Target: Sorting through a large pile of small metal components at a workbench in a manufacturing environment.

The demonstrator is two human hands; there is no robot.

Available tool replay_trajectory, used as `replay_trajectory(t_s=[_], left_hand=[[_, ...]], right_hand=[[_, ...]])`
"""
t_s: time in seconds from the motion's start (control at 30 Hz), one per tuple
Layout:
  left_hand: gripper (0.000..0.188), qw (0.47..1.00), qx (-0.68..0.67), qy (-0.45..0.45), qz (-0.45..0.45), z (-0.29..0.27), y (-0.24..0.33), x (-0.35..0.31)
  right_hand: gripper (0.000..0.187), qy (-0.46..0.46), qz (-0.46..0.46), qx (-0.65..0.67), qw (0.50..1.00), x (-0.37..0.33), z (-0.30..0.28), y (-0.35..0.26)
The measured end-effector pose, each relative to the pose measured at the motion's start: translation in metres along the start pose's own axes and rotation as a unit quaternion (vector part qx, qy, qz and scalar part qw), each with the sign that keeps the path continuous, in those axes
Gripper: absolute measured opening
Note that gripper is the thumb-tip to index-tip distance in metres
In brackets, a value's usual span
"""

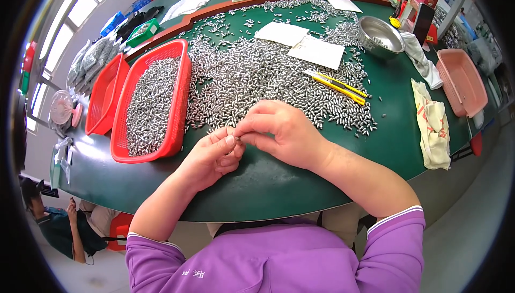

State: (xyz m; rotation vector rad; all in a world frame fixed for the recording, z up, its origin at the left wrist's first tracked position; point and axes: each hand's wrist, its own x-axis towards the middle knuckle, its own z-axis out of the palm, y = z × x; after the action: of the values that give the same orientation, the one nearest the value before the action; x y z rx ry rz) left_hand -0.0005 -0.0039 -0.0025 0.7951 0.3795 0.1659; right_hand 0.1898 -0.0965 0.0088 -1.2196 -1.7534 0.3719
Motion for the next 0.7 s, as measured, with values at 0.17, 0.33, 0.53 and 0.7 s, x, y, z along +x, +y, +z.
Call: replay_trajectory(t_s=[0.17,0.33,0.53,0.7], left_hand=[[0.008,1.0,0.017,-0.004,0.004,-0.0007,-0.0001,-0.0004],[0.012,0.998,0.045,0.025,0.04,0.0015,-0.0003,0.0008],[0.012,0.995,0.063,0.037,0.061,0.0019,-0.0012,0.002],[0.011,0.996,0.063,0.024,0.055,0.0,-0.0004,0.0015]], right_hand=[[0.017,0.025,-0.027,-0.028,0.999,0.0014,0.0004,-0.0038],[0.021,0.049,-0.016,-0.024,0.998,0.0004,-0.0025,-0.0006],[0.02,0.038,-0.04,-0.033,0.998,0.0009,-0.0013,-0.0062],[0.017,0.041,-0.038,-0.04,0.998,0.0011,-0.0016,-0.0051]])
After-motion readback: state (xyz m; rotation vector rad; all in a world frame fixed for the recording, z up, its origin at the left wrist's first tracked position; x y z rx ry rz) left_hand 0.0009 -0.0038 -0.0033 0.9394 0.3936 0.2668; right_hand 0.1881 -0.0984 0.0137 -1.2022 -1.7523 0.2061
